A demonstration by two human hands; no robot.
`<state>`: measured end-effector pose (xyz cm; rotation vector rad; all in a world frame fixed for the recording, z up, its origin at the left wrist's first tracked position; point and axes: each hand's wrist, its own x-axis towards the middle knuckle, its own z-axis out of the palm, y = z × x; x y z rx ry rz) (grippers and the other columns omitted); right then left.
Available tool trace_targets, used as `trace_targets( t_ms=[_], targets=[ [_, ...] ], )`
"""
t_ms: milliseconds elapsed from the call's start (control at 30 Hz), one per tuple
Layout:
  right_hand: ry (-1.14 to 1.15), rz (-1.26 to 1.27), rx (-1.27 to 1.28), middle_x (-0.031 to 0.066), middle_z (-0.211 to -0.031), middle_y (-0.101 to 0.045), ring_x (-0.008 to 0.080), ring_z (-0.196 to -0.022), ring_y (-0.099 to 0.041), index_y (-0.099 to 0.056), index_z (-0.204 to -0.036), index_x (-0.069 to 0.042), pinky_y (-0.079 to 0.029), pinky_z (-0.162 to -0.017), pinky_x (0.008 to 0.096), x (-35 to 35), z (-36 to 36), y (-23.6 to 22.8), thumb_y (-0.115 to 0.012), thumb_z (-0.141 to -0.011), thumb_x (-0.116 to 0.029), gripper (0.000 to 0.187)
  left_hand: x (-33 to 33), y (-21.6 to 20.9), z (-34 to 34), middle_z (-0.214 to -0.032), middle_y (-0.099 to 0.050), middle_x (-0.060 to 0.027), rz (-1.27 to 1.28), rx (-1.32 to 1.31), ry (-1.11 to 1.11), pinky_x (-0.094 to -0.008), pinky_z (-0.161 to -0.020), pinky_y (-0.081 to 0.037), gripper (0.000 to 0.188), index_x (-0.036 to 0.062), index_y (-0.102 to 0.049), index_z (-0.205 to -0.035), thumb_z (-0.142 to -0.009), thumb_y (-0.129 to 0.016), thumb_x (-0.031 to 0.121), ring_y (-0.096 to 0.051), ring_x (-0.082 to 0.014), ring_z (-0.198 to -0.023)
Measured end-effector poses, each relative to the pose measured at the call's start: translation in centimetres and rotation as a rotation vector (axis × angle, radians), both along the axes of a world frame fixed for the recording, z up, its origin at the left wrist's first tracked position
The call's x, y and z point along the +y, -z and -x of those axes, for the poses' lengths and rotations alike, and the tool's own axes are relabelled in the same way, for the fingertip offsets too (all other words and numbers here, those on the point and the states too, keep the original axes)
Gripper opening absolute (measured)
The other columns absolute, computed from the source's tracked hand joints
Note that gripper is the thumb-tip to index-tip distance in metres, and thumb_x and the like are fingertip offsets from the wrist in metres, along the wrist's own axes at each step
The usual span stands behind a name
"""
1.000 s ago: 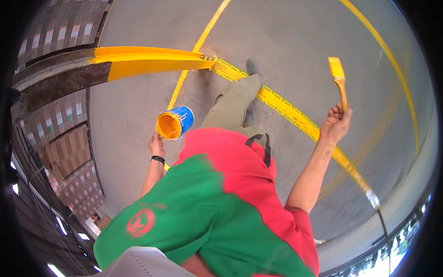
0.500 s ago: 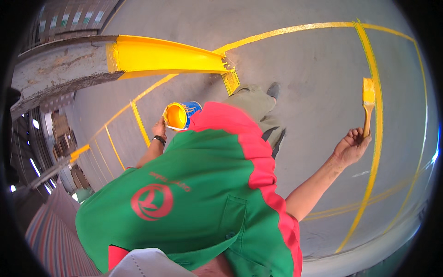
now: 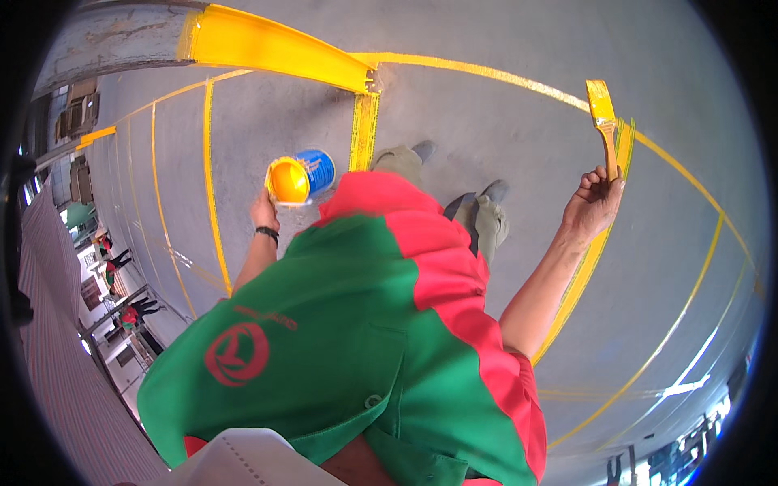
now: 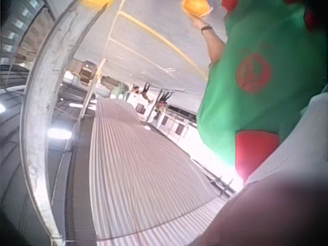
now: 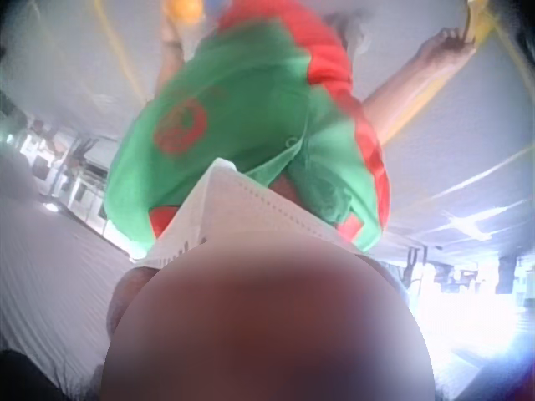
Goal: The person kneels and paints the base of a metal column yellow using a paintbrush and a small paint can. They repeatedly dip the brush into the can and apply paint to the column's lower section and adjacent floor markings.
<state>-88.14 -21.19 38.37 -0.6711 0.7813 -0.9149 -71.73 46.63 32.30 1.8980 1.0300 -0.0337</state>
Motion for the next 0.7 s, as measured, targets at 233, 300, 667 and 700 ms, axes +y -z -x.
trace_targets(
  t_ms=[233, 300, 667, 700],
  targets=[
    [-0.179, 0.121, 0.047, 0.0124, -0.092, -0.068, 0.0161, -0.077, -0.062, -0.06, -0.124, 0.004, -0.051, -0.068, 0.0272, -10.9, -0.5, -0.8, -0.054, -0.106, -0.024, 0.034, -6.4, -0.3, 13.0, -0.063, -0.053, 0.0023, -0.017, 0.024, -0.178, -0.0307, -0.046, -0.028, 0.03, 0.009, -0.065, -0.078, -0.093, -0.07, 0.035, -0.037, -0.0098, -0.05],
    [-0.197, 0.154, 0.083, 0.0131, -0.092, -0.069, 0.016, -0.077, -0.063, -0.06, -0.125, 0.005, -0.052, -0.068, 0.0268, -12.6, -1.7, -0.7, -0.055, -0.106, -0.023, 0.035, -7.5, 0.0, 16.8, -0.064, -0.054, 0.0022, -0.027, 0.06, -0.223, -0.0305, -0.047, -0.029, 0.029, 0.0097, -0.065, -0.077, -0.092, -0.07, 0.034, -0.038, -0.01, -0.051],
    [-0.823, 0.194, 0.212, 0.0099, -0.089, -0.07, 0.0125, -0.072, -0.063, -0.063, -0.125, 0.004, -0.054, -0.064, 0.0273, -1.1, -19.7, 7.0, -0.063, -0.102, -0.023, 0.035, -13.2, 2.4, 26.0, -0.07, -0.06, 0.0, -0.005, 0.142, -0.393, -0.03, -0.048, -0.035, 0.03, 0.0056, -0.071, -0.086, -0.09, -0.071, 0.035, -0.046, -0.01, -0.054],
    [-0.901, 0.205, 0.195, 0.0092, -0.088, -0.07, 0.0123, -0.072, -0.063, -0.063, -0.126, 0.003, -0.054, -0.065, 0.0276, 1.3, -21.3, 7.6, -0.064, -0.102, -0.024, 0.036, -13.9, 2.6, 26.2, -0.069, -0.06, 0.0004, -0.049, 0.157, -0.438, -0.0295, -0.048, -0.035, 0.03, 0.0064, -0.071, -0.086, -0.09, -0.071, 0.036, -0.046, -0.0095, -0.054]
  ],
)
